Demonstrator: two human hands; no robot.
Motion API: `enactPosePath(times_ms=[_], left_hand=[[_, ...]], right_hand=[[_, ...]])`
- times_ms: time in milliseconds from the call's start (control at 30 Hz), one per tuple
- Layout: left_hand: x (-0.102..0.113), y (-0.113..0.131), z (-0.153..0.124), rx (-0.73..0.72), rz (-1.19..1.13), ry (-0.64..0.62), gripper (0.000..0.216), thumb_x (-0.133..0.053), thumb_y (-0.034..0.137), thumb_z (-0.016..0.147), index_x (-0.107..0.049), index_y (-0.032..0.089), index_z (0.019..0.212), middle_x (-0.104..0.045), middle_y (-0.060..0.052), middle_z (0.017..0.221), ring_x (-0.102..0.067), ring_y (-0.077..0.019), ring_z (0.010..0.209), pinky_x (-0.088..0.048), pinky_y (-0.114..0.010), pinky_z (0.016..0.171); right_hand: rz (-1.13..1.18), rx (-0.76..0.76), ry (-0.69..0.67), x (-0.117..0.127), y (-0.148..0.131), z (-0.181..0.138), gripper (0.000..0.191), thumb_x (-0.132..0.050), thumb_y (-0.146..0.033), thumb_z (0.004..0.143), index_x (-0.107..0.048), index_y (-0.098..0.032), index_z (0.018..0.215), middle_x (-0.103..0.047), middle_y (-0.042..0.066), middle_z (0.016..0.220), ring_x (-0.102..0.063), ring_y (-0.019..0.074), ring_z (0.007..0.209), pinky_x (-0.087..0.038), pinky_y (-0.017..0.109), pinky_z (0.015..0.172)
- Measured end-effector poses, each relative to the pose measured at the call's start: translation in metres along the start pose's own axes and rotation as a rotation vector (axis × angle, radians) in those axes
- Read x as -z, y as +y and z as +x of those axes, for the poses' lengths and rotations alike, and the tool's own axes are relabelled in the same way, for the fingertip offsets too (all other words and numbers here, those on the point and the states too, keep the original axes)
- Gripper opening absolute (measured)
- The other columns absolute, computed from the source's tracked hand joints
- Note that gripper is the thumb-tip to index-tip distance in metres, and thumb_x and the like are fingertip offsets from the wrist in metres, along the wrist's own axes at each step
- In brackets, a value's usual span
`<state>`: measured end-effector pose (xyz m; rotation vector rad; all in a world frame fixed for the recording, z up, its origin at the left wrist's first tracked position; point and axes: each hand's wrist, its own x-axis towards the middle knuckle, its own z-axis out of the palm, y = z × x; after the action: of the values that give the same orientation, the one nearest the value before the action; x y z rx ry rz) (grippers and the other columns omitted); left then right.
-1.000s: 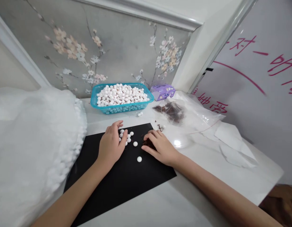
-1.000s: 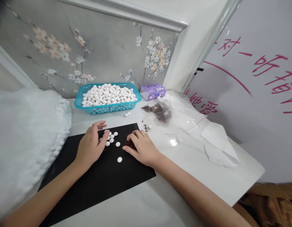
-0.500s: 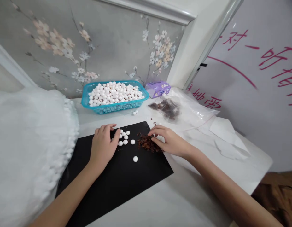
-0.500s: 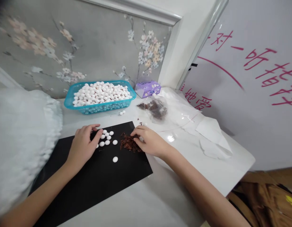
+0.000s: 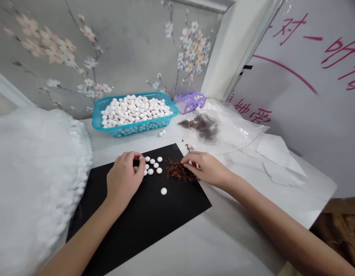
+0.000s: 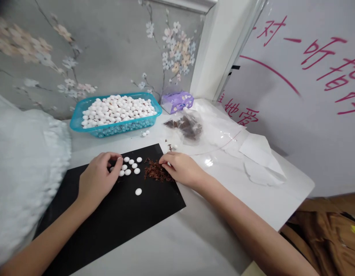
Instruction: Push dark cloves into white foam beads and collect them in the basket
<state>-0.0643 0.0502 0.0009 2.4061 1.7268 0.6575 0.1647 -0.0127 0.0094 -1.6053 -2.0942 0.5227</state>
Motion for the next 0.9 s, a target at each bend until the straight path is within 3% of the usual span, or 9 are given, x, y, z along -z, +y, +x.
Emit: enactPosePath(times_ms=[200,300,500,733,900], left_hand=[[0.001,0.005,-0.007,0.021,-0.320,0.155,0.022,-0.045,0.036,0.086,-0.054,0.021,0.099,-0.062,-0.001,0.085,-0.057,-0.0157,0.074,-0.041,-0.026,0.064],[-0.002,0.015,-0.013,0.059,-0.566,0.167,0.020,-0.049,0.037,0.085,-0.054,0.021,0.096,-0.060,-0.001,0.086,-0.055,-0.0141,0.076,-0.041,-0.024,0.066],[0.000,0.048,-0.038,0.198,-1.009,-0.055,0.019,-0.058,0.032,0.081,-0.053,0.023,0.098,-0.056,0.001,0.089,-0.054,-0.0122,0.082,-0.042,-0.022,0.072],[0.003,0.073,-0.087,0.123,-1.134,-0.319,0.013,-0.052,0.029,0.086,-0.052,0.026,0.099,-0.056,0.002,0.088,-0.053,-0.0102,0.083,-0.042,-0.019,0.076],[-0.001,0.070,-0.092,0.120,-1.195,-0.444,0.010,-0.049,0.030,0.088,-0.052,0.025,0.097,-0.060,0.001,0.088,-0.054,-0.0097,0.077,-0.045,-0.020,0.073]], right_hand=[[0.356,-0.080,0.136,-0.006,0.001,-0.002,0.009,-0.055,-0.018,0.078,-0.061,-0.018,0.084,-0.067,0.003,0.085,-0.063,0.0121,0.072,-0.052,0.023,0.064],[0.327,-0.043,0.113,-0.006,0.002,-0.002,0.012,-0.055,-0.014,0.076,-0.062,-0.019,0.084,-0.067,0.002,0.083,-0.062,0.0110,0.068,-0.051,0.023,0.062],[0.284,-0.035,0.192,-0.009,0.003,-0.002,0.014,-0.054,-0.009,0.071,-0.061,-0.019,0.079,-0.066,0.001,0.079,-0.061,0.0102,0.066,-0.050,0.020,0.057],[0.319,-0.034,0.207,-0.012,0.003,-0.004,0.012,-0.055,-0.016,0.078,-0.062,-0.019,0.088,-0.068,0.001,0.081,-0.062,0.0100,0.065,-0.050,0.020,0.059],[0.234,0.021,0.224,-0.008,-0.001,-0.005,0.017,-0.051,-0.013,0.080,-0.060,-0.019,0.093,-0.065,0.000,0.080,-0.053,0.0069,0.053,-0.045,0.018,0.050]])
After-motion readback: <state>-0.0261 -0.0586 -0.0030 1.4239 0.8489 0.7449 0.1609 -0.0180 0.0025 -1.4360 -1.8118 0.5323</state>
